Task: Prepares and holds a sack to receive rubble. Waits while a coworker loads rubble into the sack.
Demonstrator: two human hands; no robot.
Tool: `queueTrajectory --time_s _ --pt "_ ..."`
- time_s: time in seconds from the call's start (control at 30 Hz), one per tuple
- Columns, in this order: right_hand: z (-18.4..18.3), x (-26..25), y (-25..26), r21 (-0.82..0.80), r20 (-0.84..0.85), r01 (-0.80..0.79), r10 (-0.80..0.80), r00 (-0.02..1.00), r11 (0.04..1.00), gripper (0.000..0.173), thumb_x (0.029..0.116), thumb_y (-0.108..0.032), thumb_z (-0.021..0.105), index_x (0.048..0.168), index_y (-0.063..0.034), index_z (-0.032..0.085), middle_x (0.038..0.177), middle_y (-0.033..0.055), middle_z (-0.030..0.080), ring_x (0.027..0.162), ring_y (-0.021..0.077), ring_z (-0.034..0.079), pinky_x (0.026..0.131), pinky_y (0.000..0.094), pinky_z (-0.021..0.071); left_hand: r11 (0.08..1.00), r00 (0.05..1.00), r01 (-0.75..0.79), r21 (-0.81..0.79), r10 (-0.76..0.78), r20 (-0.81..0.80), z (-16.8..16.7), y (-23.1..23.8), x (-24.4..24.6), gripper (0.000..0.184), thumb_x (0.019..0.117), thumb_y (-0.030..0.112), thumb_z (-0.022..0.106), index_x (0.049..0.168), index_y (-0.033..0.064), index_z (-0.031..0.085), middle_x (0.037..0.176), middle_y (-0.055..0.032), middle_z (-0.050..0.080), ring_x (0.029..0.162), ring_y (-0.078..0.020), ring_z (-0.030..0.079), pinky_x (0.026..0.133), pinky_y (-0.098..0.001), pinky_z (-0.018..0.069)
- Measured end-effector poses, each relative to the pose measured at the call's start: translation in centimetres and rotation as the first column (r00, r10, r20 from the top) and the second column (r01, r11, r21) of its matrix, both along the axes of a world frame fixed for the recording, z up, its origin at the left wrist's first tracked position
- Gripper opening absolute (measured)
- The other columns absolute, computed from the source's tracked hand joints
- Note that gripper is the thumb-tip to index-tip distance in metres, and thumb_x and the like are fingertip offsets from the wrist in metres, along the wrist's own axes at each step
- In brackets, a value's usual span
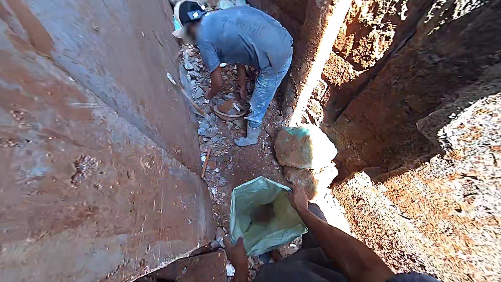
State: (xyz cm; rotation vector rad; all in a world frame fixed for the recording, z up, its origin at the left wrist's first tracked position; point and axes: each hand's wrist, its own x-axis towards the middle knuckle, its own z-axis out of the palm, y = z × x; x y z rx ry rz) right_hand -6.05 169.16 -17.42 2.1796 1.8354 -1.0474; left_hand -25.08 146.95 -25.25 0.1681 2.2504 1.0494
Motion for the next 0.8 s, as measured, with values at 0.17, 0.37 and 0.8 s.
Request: queueTrajectory --time_s 0.17,0.37,0.8 --pt "0.5 0.7 0.3 -0.01 0.032 0.026 -0.026 0.999 1.0 0.038 0.1059 -0.026 0.051 0.14 -0.0146 0.061 0.14 0.019 0.062 0.13 0.0383 0.059 0.104 0.0588 0.0482 0.998 0.999 -0.031 0.061 0.029 0.037 0.2 0.4 -0.6 0.087 0.091 0.003 0.072 0.161 -0.0002 0.02 0.16 -0.0276 0.035 0.146 -0.0407 0.04 0.119 -0.0543 0.0344" --pt "-0.1 1.1 1.1 0.012 0.066 -0.011 0.011 0.998 1.0 0.035 0.1051 -0.024 0.053 0.136 -0.0114 0.064 0.137 0.0213 0.063 0.13 0.0404 0.058 0.104 0.0599 0.0476 0.994 0.996 -0.071 0.087 0.066 0.058 0.5 0.3 0.5 0.086 0.0915 0.003 0.072 0.161 -0.001 0.021 0.161 -0.0274 0.034 0.147 -0.0408 0.038 0.119 -0.0542 0.0335" --pt "-0.6 1.2 4.4 0.049 -0.007 -0.142 0.143 0.99 0.989 0.031 0.1051 -0.022 0.056 0.13 -0.0087 0.068 0.133 0.0223 0.066 0.126 0.0402 0.061 0.104 0.06 0.0476 0.967 0.976 -0.217 0.133 0.213 0.047 0.9 0.8 2.0 0.088 0.0905 0.003 0.073 0.162 0.0019 0.022 0.162 -0.0251 0.034 0.147 -0.0391 0.039 0.119 -0.0537 0.0347"
